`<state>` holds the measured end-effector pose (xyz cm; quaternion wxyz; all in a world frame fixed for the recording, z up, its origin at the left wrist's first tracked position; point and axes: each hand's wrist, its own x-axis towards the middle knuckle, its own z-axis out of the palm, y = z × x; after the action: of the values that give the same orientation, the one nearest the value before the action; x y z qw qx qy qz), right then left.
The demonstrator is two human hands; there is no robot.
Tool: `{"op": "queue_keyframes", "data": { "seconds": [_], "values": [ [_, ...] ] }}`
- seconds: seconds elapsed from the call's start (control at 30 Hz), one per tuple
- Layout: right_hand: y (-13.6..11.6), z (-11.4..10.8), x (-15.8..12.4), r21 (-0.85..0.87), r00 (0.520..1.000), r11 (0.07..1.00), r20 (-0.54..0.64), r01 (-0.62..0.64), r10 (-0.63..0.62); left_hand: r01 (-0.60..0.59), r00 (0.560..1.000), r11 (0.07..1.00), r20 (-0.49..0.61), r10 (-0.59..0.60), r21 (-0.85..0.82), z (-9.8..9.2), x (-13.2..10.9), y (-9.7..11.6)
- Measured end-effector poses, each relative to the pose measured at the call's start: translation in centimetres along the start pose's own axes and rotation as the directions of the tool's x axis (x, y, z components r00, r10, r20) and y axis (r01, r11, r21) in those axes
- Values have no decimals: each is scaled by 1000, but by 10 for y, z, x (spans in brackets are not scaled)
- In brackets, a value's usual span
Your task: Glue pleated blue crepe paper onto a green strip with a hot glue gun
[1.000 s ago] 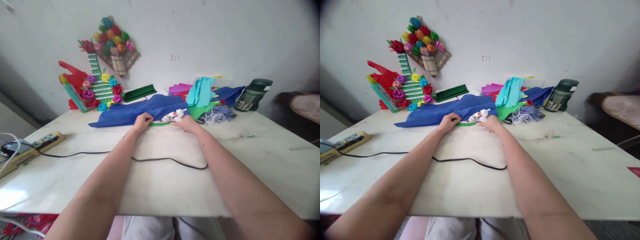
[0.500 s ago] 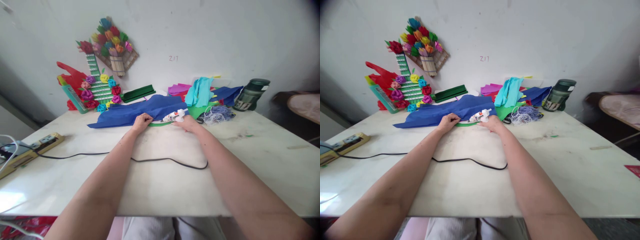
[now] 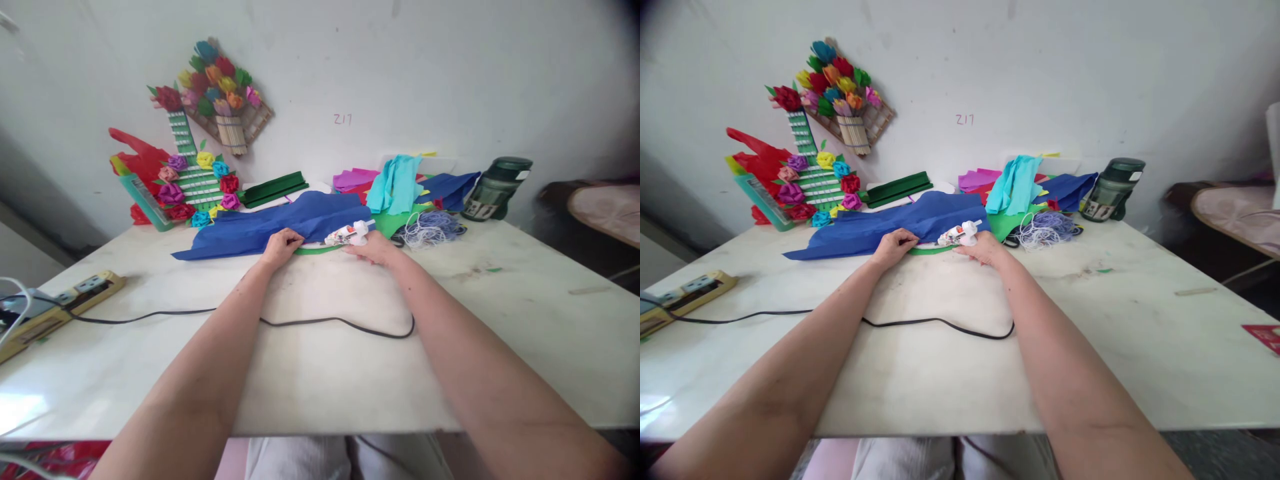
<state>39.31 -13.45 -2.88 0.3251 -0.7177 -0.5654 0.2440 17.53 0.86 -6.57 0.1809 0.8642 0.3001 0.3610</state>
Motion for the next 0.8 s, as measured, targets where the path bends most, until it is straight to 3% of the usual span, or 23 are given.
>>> {"op": "queue_keyframes", "data": {
  "seconds": [0.8],
  "values": [
    [3,-4,0,-111,999,994,-37,-12,8,30,999,1000,12,-30,8,-2,0,4]
  ]
}}
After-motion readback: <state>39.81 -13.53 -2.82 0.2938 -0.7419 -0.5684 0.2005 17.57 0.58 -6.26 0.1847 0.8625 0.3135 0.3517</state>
